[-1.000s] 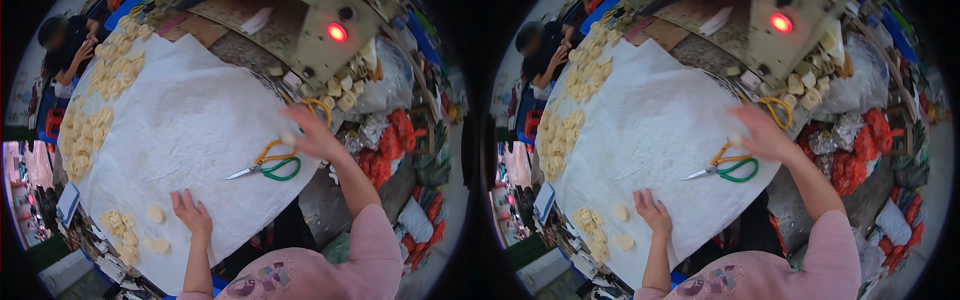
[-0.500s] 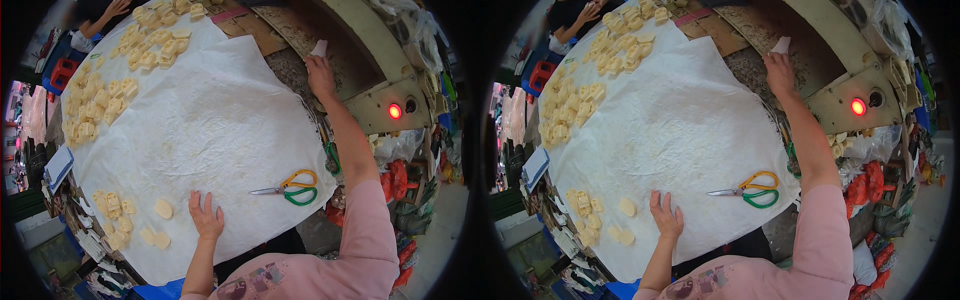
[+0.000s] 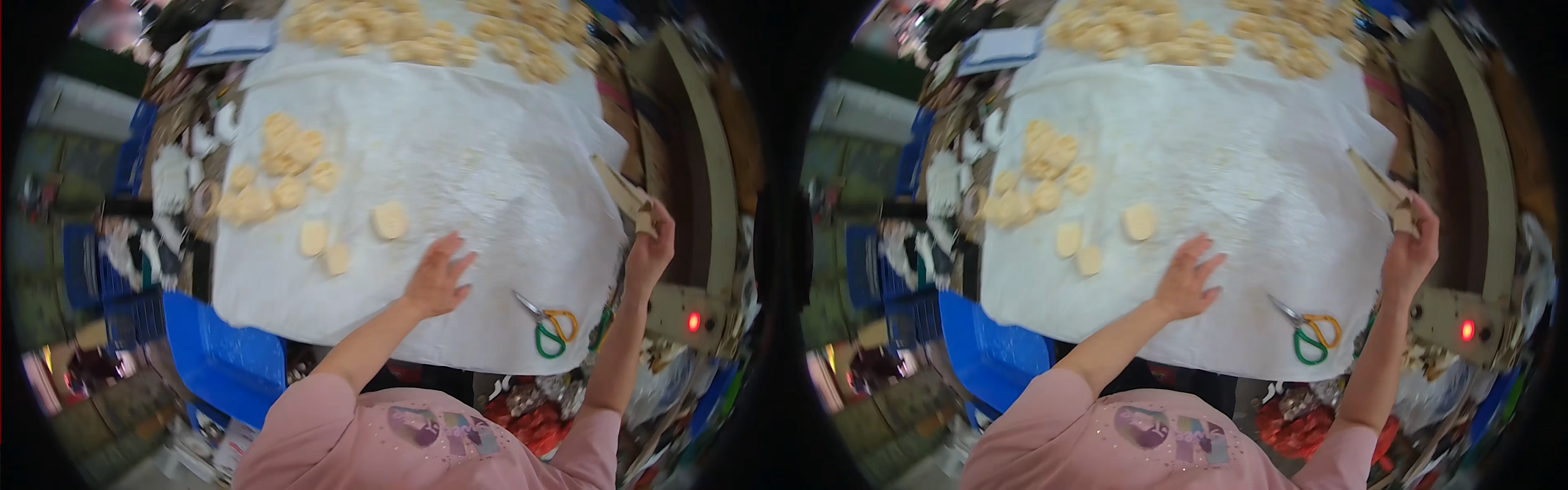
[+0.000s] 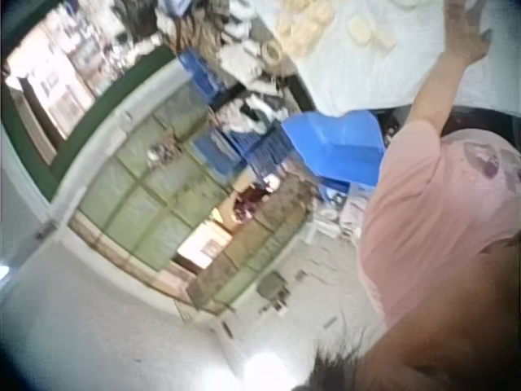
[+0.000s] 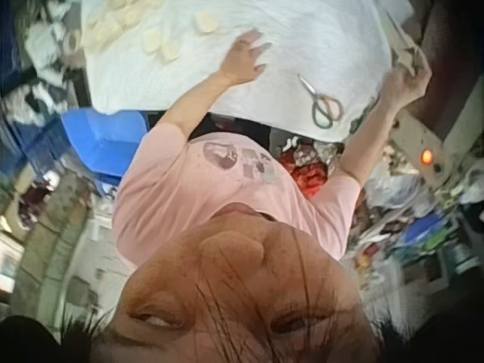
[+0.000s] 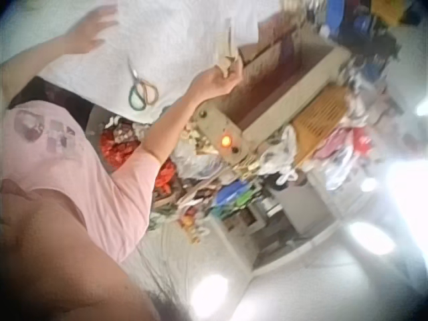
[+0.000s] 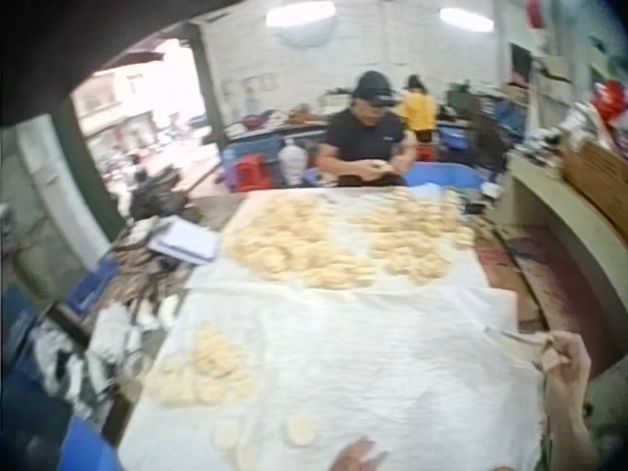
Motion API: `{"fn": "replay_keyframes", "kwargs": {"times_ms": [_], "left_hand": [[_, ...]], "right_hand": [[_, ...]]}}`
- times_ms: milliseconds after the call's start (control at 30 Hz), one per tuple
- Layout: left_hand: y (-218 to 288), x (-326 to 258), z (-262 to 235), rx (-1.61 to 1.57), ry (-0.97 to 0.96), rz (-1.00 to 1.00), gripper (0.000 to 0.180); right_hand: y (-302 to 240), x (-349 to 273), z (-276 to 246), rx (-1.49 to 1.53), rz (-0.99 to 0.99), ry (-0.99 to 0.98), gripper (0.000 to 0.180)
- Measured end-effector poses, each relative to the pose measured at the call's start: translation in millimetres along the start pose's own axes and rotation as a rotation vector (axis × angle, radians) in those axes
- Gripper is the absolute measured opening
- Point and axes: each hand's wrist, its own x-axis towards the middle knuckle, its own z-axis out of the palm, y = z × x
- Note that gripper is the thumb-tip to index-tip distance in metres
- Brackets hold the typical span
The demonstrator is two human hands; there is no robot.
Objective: The recorder picks up a plastic bag and fills it with shoe sole components from a blue bin, then places the bag aside.
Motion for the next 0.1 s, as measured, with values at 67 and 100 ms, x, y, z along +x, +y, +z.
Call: {"fn": "replay_keyframes", "kwargs": {"times_ms": [67, 100], "left_hand": [[-7, -9, -5, -0.232, 0.06, 0.005, 0.055], [-19, -17, -18, -0.221, 0.104, -0.022, 0.055]], "right_hand": [[-37, -17, 49, 0.111, -0.128, -0.209, 0.025], [-56, -27, 79, 0.227, -0.178, -0.298, 0.024]]}}
